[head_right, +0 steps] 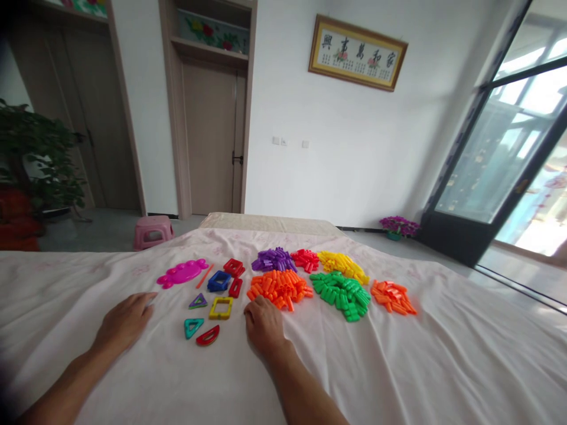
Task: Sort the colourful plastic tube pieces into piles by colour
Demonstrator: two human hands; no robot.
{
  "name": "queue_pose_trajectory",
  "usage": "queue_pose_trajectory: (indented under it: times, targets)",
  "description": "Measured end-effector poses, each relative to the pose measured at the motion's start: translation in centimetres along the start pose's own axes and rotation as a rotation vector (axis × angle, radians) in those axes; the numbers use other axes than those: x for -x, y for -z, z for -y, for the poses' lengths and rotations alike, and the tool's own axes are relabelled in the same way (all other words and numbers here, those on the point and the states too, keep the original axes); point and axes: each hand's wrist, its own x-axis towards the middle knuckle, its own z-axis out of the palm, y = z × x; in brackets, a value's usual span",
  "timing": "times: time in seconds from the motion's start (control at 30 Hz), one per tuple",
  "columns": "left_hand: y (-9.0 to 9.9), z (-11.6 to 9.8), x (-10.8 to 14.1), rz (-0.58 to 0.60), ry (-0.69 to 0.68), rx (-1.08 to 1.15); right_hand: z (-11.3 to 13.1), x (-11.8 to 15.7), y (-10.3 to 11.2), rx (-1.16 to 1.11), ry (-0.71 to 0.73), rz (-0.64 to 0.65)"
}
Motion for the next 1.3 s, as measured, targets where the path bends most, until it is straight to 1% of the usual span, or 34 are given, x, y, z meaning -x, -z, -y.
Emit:
queue_pose_trajectory:
  times: [0.17, 0.43, 0.57, 0.67, 0.73, 0.83, 0.93, 1.03, 1.17, 1.3]
  targets:
    - [0.0, -0.3, -0.1, -0.004, -0.004, 0.001, 0.0, -0.2, 0.1, -0.028, 0.002, 0.013]
    - [0.6, -0.8, -0.2, 0.01, -0.027, 0.081, -0.1, -0.3, 0.1, -0.015, 0.004, 0.03]
    - [1.3, -1.5, -0.3, 0.013, 0.005, 0.103, 0.0, -0.4, 0.2, -0.005, 0.004, 0.049]
    - [1.8, -2.5, -0.7, -0.004, 0.069, 0.099, 0.2, -0.5, 0.4, 0.012, -0.002, 0.058]
    - [2.0, -3.1, -1.5, 0.003, 0.125, 0.093, 0.4, -0.5, 0.5, 0.023, -0.002, 0.062]
    - [1.9, -3.5, -3.3, 0.056, 0.175, 0.096, 0.5, -0.5, 0.5, 0.036, -0.005, 0.067]
    - [1.5, -3.3, -5.5, 0.124, 0.171, 0.111, 0.5, -0.5, 0.4, 0.046, 0.001, 0.062]
    - [1.1, -2.9, -7.3, 0.182, 0.129, 0.139, 0.4, -0.3, 0.4, 0.045, 0.01, 0.053]
    - [1.2, -2.9, -8.3, 0.225, 0.074, 0.195, 0.3, -0.3, 0.3, 0.042, 0.022, 0.044]
    - [1.9, -2.6, -9.0, 0.201, 0.112, 0.286, 0.2, -0.4, 0.3, 0.042, 0.027, 0.029]
